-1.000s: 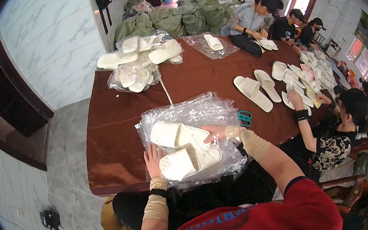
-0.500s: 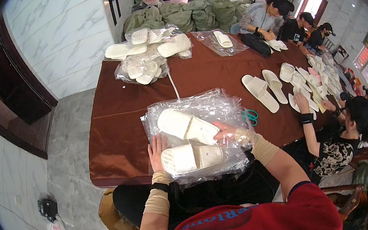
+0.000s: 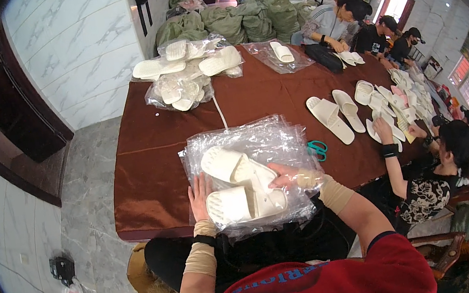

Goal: Assembling and checking white slippers at a production table.

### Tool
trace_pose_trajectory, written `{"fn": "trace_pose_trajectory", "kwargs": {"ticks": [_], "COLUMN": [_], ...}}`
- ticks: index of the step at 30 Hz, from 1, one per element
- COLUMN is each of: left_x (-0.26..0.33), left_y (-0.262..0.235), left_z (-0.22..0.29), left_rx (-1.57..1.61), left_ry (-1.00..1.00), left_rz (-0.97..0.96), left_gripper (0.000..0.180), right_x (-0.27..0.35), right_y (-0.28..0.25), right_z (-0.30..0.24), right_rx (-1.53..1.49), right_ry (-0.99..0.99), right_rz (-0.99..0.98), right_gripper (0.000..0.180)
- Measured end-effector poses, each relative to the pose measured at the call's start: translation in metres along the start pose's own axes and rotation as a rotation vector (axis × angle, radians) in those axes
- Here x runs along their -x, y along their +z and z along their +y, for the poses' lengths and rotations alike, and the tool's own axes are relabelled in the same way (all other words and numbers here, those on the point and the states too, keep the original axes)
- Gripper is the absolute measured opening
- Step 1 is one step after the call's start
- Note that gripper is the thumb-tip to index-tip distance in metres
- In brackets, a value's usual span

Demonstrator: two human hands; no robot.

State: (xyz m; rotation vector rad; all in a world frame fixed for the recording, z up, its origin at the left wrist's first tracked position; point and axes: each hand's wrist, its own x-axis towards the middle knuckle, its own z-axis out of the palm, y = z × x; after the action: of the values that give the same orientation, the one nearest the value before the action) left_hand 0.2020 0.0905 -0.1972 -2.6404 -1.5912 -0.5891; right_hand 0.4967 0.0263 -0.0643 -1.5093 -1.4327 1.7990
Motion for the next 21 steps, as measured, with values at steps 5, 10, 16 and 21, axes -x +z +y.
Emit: {"fn": "trace_pose_trajectory", "kwargs": {"ticks": [5, 10, 16, 21], "left_x": [0.001, -0.004, -0.003, 0.027], "left_y": [-0.002, -0.015, -0.063, -0.077], "left_z": [-0.001, -0.009, -0.020, -0.010], "left_rx": [0.031, 0.433, 0.628, 0.586], "left_ry": [0.000, -0.040, -0.168, -0.321], "left_rz": [-0.004, 0.035, 0.277, 0.120], "left_gripper": [0.062, 0.056, 0.018, 0.017], "right_x": [-0.002, -0.025, -0.043, -0.048], "right_y": [0.000, 0.003, -0.021, -0.027], "right_z": [0.015, 0.035, 0.062, 0.067], "right_rx": [0.092, -0.560, -0.512, -0.583], "right_ry": [-0.187, -0.212, -0.126, -0.181], "right_rz": [0.358, 0.214, 0.258, 0.187], "right_gripper": [0.056, 0.059, 0.059, 0.061]}}
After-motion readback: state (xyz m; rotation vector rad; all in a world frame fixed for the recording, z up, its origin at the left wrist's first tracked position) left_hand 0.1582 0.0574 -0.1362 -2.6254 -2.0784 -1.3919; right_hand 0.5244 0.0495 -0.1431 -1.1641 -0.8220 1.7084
